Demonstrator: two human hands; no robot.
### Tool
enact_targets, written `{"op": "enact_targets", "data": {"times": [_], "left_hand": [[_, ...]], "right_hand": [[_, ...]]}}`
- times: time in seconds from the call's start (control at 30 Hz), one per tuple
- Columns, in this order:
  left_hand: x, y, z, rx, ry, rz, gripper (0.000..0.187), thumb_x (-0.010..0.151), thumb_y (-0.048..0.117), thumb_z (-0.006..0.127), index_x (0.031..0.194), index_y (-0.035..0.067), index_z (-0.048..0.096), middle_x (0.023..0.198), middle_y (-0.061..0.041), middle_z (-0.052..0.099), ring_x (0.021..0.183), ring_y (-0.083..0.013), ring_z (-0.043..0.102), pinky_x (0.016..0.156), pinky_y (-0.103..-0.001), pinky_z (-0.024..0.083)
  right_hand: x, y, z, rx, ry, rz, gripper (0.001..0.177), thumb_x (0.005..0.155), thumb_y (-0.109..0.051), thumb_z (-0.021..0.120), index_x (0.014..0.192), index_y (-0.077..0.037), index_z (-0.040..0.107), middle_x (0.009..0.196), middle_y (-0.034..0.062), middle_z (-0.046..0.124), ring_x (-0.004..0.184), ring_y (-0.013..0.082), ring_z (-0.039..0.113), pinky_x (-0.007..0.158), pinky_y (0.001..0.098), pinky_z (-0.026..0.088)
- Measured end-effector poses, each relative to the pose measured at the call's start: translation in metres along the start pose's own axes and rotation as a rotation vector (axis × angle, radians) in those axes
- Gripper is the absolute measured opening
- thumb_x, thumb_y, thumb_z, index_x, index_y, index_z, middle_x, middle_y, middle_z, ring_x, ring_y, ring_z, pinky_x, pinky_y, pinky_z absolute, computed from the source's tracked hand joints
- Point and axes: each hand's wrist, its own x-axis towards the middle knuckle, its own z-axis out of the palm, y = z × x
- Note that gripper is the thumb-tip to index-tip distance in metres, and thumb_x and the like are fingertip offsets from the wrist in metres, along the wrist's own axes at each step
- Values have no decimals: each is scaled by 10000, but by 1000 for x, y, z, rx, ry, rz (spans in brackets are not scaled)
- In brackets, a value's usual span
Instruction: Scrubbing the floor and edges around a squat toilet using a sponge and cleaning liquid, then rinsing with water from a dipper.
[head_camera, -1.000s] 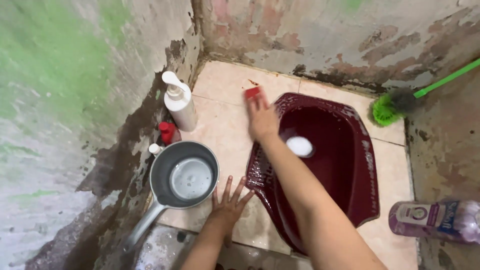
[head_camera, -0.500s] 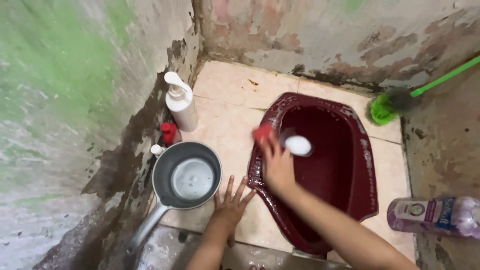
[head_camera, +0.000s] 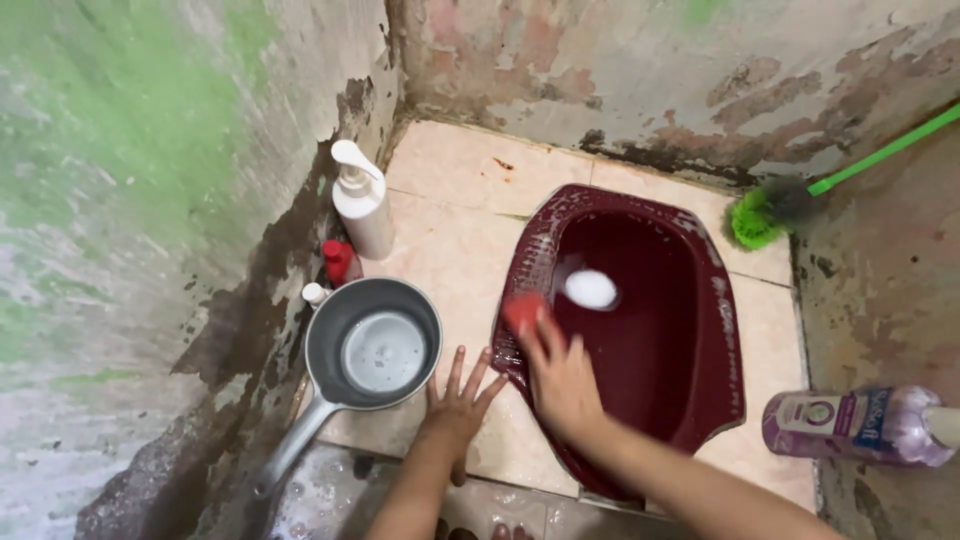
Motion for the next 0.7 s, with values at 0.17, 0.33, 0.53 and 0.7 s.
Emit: {"op": "enact_targets", "data": {"times": [0.17,0.33,0.53,0.7], "left_hand": [[1,3,-3,10,-22,-13,1719,447,258,1055,1644,288,-177,1661,-142,-382,1527,-465,-281,1182,-736,89],[3,1,9,-43,90,-15,1707,391,263,1066,1649,300,-88,1682,-122,-336,1544,-437,-235,1202,-716,88],[13,-5,13,-21,75,-1,1703,385,256,1070,1661,297,-57,1690,-130,-320,1537,-465,-241,1159,-745,124],[11,-5,21,-66,136,16,1691,368,248,1065,1670,306,-13,1708,-114,-275,1546,-453,-220,1145,-745,176]], "right_hand": [[29,14,-7,10,-104,6,757,847,-76,593,1548,-197,335,1616,187,249,989,459,561,808,538,564],[153,34,-2,-18,56,243,617,969,-201,508,1563,-204,341,1649,128,271,1059,458,548,854,558,546],[150,-21,-5,-40,-113,-430,619,974,-304,510,1554,-231,303,1619,158,260,992,403,555,824,498,542],[210,1,-3,-315,-163,167,798,894,-184,582,1624,-214,261,1674,100,202,1084,454,534,849,540,539]]}}
